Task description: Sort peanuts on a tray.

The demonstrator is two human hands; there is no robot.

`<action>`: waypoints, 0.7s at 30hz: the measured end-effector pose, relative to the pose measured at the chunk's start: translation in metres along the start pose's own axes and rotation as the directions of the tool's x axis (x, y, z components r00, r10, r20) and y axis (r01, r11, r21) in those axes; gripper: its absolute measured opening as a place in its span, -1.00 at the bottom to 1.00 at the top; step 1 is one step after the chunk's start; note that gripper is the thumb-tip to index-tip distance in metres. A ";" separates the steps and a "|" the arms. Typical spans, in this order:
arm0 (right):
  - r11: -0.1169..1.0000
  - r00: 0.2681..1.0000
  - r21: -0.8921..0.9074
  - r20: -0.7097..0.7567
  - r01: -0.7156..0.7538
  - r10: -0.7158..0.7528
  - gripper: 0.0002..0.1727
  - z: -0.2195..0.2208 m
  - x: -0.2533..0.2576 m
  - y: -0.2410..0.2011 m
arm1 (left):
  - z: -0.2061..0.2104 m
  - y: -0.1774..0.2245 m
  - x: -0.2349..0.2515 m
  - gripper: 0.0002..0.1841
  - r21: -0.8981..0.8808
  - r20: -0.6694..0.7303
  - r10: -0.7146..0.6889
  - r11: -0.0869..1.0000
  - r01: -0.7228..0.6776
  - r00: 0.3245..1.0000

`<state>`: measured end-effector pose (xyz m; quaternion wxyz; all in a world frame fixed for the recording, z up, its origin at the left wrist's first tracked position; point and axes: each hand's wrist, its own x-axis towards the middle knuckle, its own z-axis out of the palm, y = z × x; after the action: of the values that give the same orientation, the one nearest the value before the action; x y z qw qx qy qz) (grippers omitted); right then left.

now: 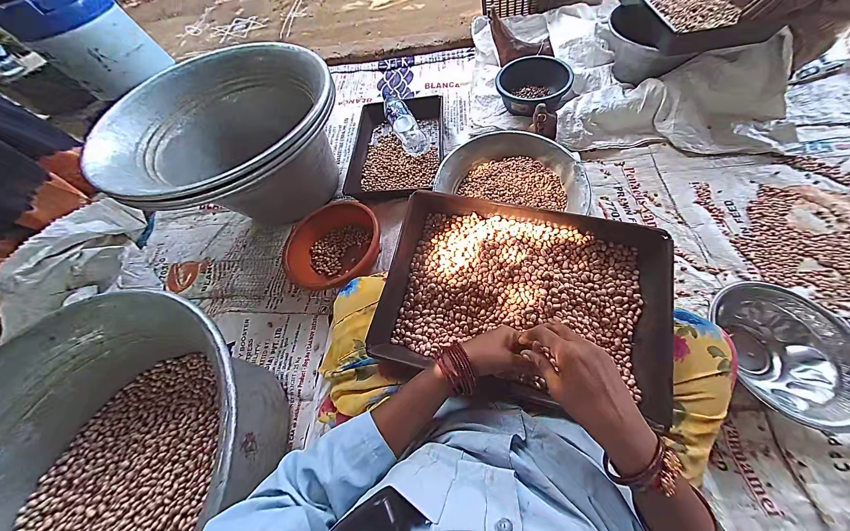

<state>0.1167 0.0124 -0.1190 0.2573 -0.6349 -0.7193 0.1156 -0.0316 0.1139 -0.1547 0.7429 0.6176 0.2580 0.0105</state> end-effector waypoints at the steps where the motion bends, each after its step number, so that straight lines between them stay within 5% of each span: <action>1: 1.000 1.000 -0.004 0.002 -0.017 0.017 -0.80 -0.002 0.001 0.002 | -0.009 0.004 -0.007 -0.97 0.045 -0.032 -0.019 0.999 0.020 0.999; 3: 0.997 0.997 -0.025 0.021 -0.068 0.069 -0.79 -0.007 -0.001 0.012 | -0.035 0.012 -0.029 -0.89 0.218 -0.199 0.009 0.975 0.036 0.980; 5: 0.988 0.987 -0.047 0.064 -0.147 0.150 -0.76 -0.014 -0.005 0.025 | -0.069 0.025 -0.058 -0.84 0.444 -0.461 0.084 0.884 0.148 0.883; 8: 0.948 0.933 -0.091 0.169 -0.306 0.317 -0.71 -0.028 -0.012 0.043 | -0.111 0.034 -0.099 -0.81 0.547 -0.796 0.278 0.710 0.443 0.538; 10: 0.902 0.874 -0.131 0.225 -0.411 0.431 -0.64 -0.038 -0.013 0.052 | -0.128 0.024 -0.112 -0.68 0.588 -0.809 0.468 0.630 0.507 0.356; 11: 0.879 0.848 -0.145 0.233 -0.453 0.476 -0.59 -0.042 -0.012 0.056 | -0.131 0.021 -0.114 -0.59 0.617 -0.784 0.528 0.605 0.503 0.326; 12: 0.855 0.823 -0.158 0.234 -0.493 0.518 -0.55 -0.046 -0.011 0.059 | -0.126 0.022 -0.113 -0.54 0.637 -0.769 0.540 0.601 0.483 0.342; 14: 0.796 0.761 -0.186 0.231 -0.576 0.606 -0.46 -0.052 -0.007 0.063 | -0.105 0.027 -0.109 -0.54 0.621 -0.769 0.399 0.651 0.436 0.500; 17: 0.720 0.683 -0.232 0.227 -0.654 0.694 -0.39 -0.057 -0.003 0.069 | -0.086 0.031 -0.099 -0.54 0.489 -0.707 -0.089 0.655 0.576 0.702; 19: 0.694 0.641 -0.270 0.266 -0.668 0.720 -0.36 -0.055 0.000 0.070 | -0.080 0.029 -0.086 -0.42 0.504 -0.652 -0.329 0.485 0.715 0.683; 21: 0.691 0.604 -0.310 0.338 -0.653 0.722 -0.33 -0.049 0.004 0.068 | -0.066 0.027 -0.071 -0.27 0.550 -0.626 -0.422 0.356 0.755 0.655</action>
<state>0.1998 0.0201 -0.1109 -0.0246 -0.8377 -0.4634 0.2879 -0.1107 0.1572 -0.1100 0.2819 0.7186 0.5813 -0.2572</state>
